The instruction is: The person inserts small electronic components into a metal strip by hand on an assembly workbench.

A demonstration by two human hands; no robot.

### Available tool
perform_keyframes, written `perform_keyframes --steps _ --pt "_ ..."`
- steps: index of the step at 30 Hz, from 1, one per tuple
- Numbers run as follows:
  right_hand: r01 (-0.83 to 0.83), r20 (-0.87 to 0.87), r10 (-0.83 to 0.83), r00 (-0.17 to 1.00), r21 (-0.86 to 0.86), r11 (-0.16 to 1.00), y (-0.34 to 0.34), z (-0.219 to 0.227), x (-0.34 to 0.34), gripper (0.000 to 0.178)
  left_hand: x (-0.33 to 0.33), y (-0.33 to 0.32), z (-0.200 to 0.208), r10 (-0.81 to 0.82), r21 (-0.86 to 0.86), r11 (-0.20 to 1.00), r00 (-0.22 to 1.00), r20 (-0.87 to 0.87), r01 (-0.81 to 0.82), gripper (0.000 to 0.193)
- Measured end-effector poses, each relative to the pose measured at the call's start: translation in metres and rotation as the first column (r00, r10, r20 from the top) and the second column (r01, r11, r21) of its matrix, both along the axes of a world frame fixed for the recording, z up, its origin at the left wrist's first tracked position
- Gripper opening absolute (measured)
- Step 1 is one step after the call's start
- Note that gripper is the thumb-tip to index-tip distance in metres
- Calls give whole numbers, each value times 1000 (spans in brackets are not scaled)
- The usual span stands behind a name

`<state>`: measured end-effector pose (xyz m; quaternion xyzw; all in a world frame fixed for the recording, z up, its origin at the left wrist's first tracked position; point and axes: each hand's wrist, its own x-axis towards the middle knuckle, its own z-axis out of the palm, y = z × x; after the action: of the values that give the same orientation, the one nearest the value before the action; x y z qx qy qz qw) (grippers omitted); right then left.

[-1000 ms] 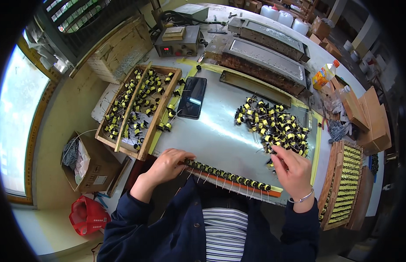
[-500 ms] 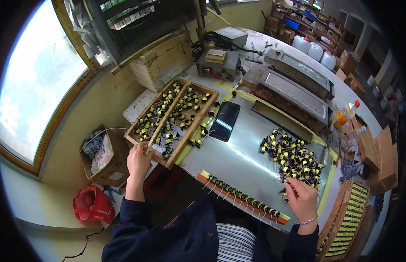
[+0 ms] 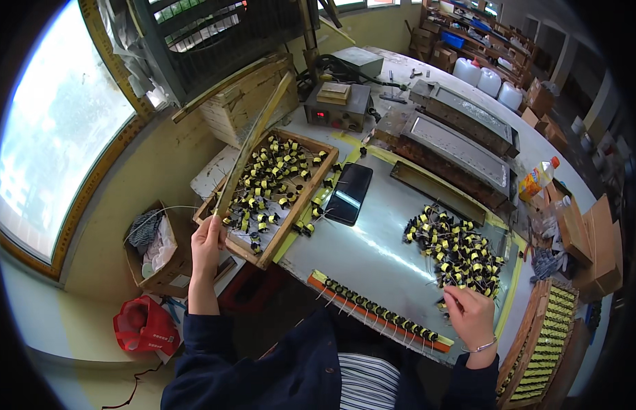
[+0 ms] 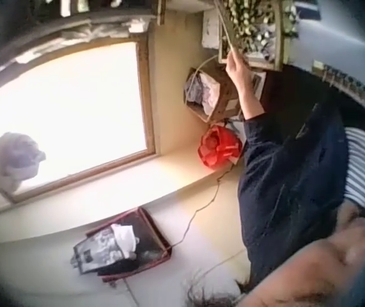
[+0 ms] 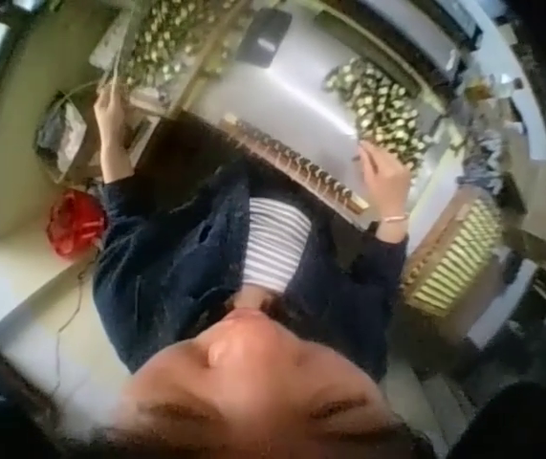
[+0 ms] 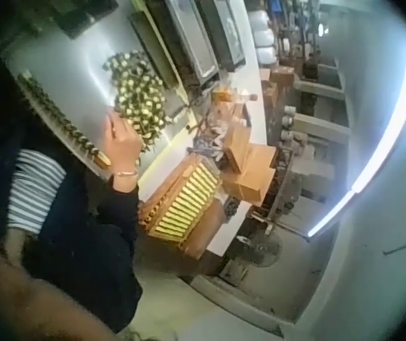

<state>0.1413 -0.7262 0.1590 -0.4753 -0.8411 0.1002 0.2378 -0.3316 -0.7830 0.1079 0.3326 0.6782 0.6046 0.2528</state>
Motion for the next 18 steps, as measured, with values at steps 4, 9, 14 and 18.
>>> perform_keyframes --steps 4,9,14,18 --pt "118 3 -118 993 -41 992 10 -6 24 14 40 21 3 -292 -14 956 956 -11 292 26" --pt "433 -365 -471 803 -186 882 22 -36 79 28 94 54 -12 -727 -174 676 686 1 716 33" --pt "514 -392 -486 781 -38 857 14 -45 103 30 135 79 -16 -912 -174 374 395 108 911 31" --pt "390 -315 -418 852 -149 909 2 -58 108 24 140 89 -35 -891 -146 319 349 290 936 28"
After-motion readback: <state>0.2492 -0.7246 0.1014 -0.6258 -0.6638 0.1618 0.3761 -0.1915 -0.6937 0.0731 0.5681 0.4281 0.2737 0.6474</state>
